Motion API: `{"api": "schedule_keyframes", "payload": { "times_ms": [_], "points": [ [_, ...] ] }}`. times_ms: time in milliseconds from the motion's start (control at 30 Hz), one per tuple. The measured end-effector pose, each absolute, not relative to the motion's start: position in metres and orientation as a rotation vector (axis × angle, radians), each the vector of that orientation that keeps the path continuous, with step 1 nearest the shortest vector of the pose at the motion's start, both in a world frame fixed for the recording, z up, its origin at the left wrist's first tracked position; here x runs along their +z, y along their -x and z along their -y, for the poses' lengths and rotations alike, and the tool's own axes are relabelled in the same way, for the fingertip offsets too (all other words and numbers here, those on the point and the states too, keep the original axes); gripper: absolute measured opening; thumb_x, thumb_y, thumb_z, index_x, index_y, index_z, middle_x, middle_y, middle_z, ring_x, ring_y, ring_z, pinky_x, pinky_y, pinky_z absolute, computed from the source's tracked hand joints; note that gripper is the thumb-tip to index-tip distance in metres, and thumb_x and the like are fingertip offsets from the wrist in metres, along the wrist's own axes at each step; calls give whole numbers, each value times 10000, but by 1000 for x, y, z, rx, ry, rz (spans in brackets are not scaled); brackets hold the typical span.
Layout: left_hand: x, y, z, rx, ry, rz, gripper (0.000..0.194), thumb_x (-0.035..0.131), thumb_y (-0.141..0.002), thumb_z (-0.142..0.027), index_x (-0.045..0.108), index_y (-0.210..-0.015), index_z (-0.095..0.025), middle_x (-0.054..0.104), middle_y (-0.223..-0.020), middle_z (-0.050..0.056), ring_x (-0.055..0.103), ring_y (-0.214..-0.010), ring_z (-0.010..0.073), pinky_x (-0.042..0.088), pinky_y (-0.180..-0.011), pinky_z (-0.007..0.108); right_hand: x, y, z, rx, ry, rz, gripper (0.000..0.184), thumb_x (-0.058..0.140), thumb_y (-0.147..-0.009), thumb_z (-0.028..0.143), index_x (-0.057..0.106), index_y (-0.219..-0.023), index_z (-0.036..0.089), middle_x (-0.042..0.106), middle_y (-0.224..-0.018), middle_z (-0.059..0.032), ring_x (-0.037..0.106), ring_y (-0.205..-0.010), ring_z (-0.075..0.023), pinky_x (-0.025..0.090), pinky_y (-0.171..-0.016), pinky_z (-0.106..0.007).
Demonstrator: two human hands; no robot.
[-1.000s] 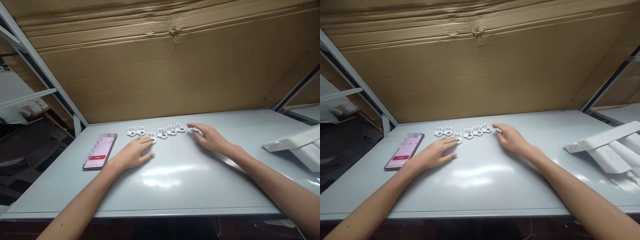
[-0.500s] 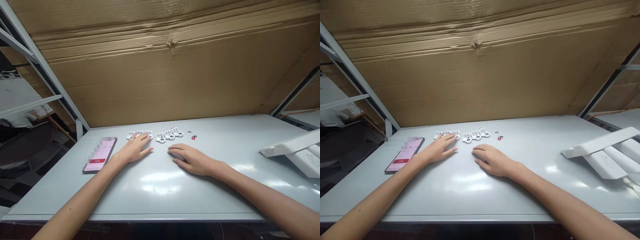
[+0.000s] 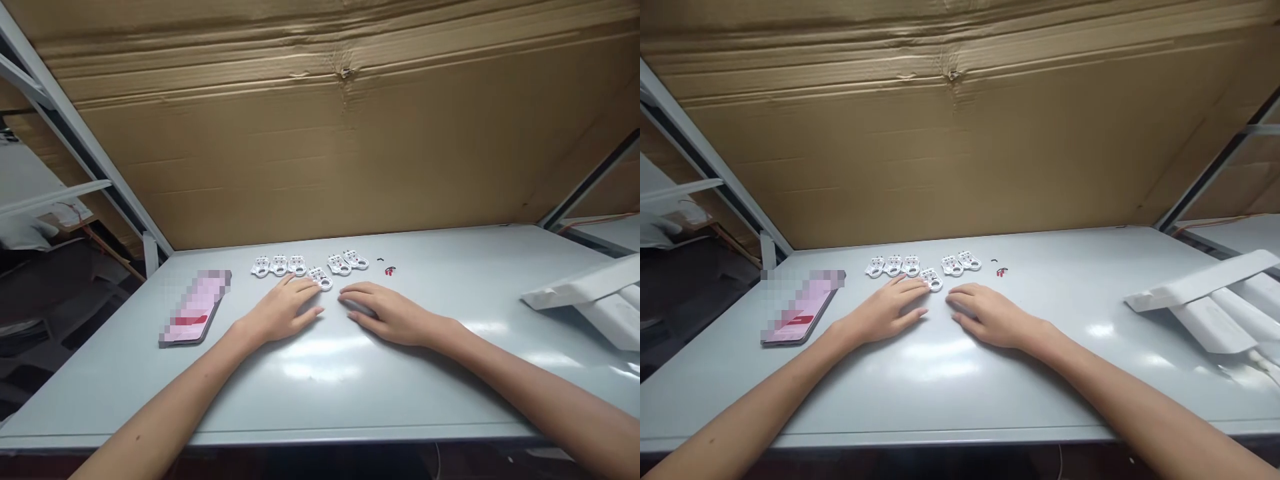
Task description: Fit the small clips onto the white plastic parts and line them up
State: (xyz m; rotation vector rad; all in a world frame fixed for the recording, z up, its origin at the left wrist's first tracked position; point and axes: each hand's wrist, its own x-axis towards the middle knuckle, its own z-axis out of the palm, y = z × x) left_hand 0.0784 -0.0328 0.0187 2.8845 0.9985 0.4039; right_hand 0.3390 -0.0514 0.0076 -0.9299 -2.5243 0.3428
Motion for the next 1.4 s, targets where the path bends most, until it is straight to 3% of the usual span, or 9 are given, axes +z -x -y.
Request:
{"api": "schedule_keyframes", "payload": {
  "times_ms": [133,333,533,667,833,1000,1233,1400],
  "points": [
    [25,-82,43,442,-2904,-844,287,472,-998,-335,612,-1198,-184,656,-1236,97,597,-1157,249,375,-1083,429,3,-340,47,281,968,2429,336,471,-965,297,604,-1261,214,652,-1232,-140,613,-1120,-289,520,-941,-483],
    [23,-87,48,545,-2887,-643,257,516,-960,-271,649,-1160,-182,688,-1179,97,625,-1118,241,445,-1027,405,-4,-342,43,252,936,2367,304,505,-947,257,624,-1227,247,643,-1225,-121,598,-1154,-287,524,-955,-488],
    [18,-83,44,598,-2893,-779,303,556,-942,-313,666,-1190,-178,572,-1363,151,533,-1261,293,433,-1051,442,-7,-340,43,306,898,2425,370,464,-958,195,598,-1296,266,594,-1342,-111,547,-1247,-276,487,-1014,-482],
    [20,-83,45,528,-2886,-728,312,559,-948,-328,674,-1195,-176,533,-1408,160,529,-1272,299,432,-1053,438,-6,-340,44,312,883,2404,329,479,-945,183,649,-1218,251,622,-1300,-113,573,-1207,-270,502,-989,-473],
    [24,-87,50,505,-2848,-623,295,561,-946,-294,675,-1200,-196,532,-1417,139,524,-1285,278,424,-1072,432,-3,-340,44,339,873,2346,213,522,-942,242,714,-1034,248,687,-1122,-93,637,-1069,-252,542,-909,-439],
    [23,-89,51,512,-2836,-601,305,562,-945,-284,675,-1206,-176,529,-1415,159,521,-1290,289,426,-1074,424,-3,-339,45,268,837,2351,210,513,-947,233,717,-999,242,696,-1089,-104,658,-985,-245,559,-818,-407],
    [18,-91,51,577,-2871,-640,282,514,-978,-294,686,-1179,-199,562,-1381,132,559,-1240,284,451,-1041,416,-6,-334,45,24,798,2370,256,431,-971,192,685,-983,224,730,-1067,-119,681,-964,-270,542,-821,-453],
    [18,-91,50,565,-2914,-656,266,512,-977,-272,692,-1157,-195,575,-1366,137,540,-1259,281,441,-1050,434,2,-335,47,191,938,2109,242,443,-977,260,682,-964,222,748,-1005,-99,700,-918,-264,555,-806,-444]
  ]
}}
